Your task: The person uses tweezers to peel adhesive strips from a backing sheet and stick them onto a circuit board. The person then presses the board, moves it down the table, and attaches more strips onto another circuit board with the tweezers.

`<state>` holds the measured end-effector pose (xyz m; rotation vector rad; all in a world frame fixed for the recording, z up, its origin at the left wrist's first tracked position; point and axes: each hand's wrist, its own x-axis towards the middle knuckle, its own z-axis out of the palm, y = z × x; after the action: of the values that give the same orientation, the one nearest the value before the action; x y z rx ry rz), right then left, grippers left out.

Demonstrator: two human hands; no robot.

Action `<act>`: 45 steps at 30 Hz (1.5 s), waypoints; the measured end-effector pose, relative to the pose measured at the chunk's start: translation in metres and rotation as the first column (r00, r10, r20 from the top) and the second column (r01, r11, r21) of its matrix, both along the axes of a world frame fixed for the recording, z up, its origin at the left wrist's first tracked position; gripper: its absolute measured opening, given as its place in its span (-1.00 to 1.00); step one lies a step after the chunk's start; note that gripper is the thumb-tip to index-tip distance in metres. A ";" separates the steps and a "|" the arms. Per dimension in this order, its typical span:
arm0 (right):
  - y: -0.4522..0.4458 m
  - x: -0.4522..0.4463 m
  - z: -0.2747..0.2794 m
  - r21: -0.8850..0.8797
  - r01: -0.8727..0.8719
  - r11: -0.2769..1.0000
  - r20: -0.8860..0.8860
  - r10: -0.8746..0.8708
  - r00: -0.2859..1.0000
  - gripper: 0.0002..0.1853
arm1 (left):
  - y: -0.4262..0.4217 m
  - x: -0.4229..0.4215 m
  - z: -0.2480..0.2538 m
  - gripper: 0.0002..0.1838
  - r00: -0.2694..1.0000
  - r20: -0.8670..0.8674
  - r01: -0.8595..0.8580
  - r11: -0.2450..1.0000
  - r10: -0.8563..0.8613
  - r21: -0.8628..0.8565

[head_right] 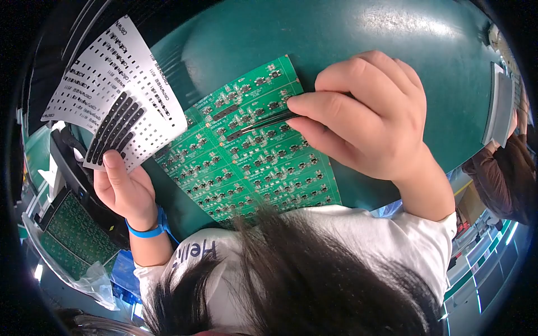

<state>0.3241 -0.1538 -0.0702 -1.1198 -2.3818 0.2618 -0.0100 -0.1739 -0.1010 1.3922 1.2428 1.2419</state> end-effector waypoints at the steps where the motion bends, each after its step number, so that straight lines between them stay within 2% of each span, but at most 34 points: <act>1: 0.000 0.000 0.000 -0.008 -0.001 1.000 -0.001 0.001 1.000 -0.66 | 0.000 0.000 0.000 -0.65 1.000 0.007 0.006 1.000 -0.006 -0.006; 6: 0.002 -0.003 0.001 -0.026 0.006 1.000 -0.045 -0.008 0.999 -0.64 | -0.001 0.000 -0.001 -0.64 0.999 -0.031 -0.015 1.000 0.015 0.011; 13: 0.000 -0.007 0.000 0.040 -0.017 0.999 0.022 0.016 1.000 -0.64 | 0.000 0.000 0.001 -0.60 0.998 -0.069 0.004 1.000 -0.004 0.009; 16: -0.003 -0.009 -0.001 0.055 0.009 0.998 0.028 -0.010 1.000 -0.67 | 0.000 0.001 0.000 -0.59 1.000 -0.021 0.003 1.000 -0.003 -0.006; 18: -0.002 -0.011 -0.003 0.089 0.033 0.996 0.017 -0.034 0.999 -0.71 | 0.003 0.009 0.007 -0.67 1.000 -0.007 -0.017 1.000 0.016 -0.024; 21: 0.001 -0.011 0.008 -0.043 -0.022 0.999 0.030 0.023 0.999 -0.67 | 0.005 0.015 0.012 -0.70 0.999 0.031 -0.018 0.998 0.020 -0.052; 22: 0.005 -0.011 0.012 -0.076 -0.057 0.995 -0.030 0.055 0.998 -0.67 | 0.005 0.017 0.013 -0.70 0.998 0.062 -0.010 0.998 0.014 -0.062; 23: 0.010 -0.015 0.016 -0.065 -0.062 0.996 -0.050 0.059 0.997 -0.67 | 0.005 0.019 0.014 -0.71 0.993 0.112 -0.013 0.997 0.021 -0.072; 27: 0.025 -0.047 0.024 -0.011 -0.061 0.998 -0.088 0.060 0.994 -0.68 | 0.007 0.016 0.017 -0.74 0.996 0.084 0.040 0.997 -0.034 -0.070; 30: 0.041 -0.075 0.020 0.067 -0.073 0.995 -0.085 0.079 0.993 -0.68 | 0.009 0.017 0.015 -0.74 0.987 0.158 0.049 0.997 -0.039 -0.062; 34: 0.051 -0.087 0.009 0.068 -0.088 0.994 -0.127 0.096 0.987 -0.70 | 0.010 0.012 0.015 -0.72 0.968 0.245 0.070 0.993 -0.045 -0.094; 37: 0.051 -0.090 0.009 0.102 -0.085 0.991 -0.135 0.099 0.986 -0.70 | 0.009 0.004 0.014 -0.68 0.967 0.232 0.137 0.985 -0.110 -0.104; 40: 0.049 -0.090 0.012 0.134 -0.084 0.987 -0.092 0.097 0.991 -0.73 | 0.012 0.005 0.013 -0.72 0.966 0.236 0.129 0.988 -0.107 -0.080; 43: 0.041 -0.090 0.017 -0.063 -0.046 0.997 -0.131 0.037 0.991 -0.78 | 0.014 0.007 0.012 -0.75 0.981 0.153 0.118 0.993 -0.116 -0.010; 45: 0.036 -0.089 0.018 -0.258 -0.033 0.966 -0.229 -0.028 0.973 -0.79 | 0.016 0.010 0.011 -0.75 0.987 0.108 0.112 0.993 -0.116 0.035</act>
<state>0.2353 -0.1177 -0.0518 -1.1318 -2.1851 0.6849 -0.0002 -0.1581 -0.0899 1.3774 1.0597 1.2440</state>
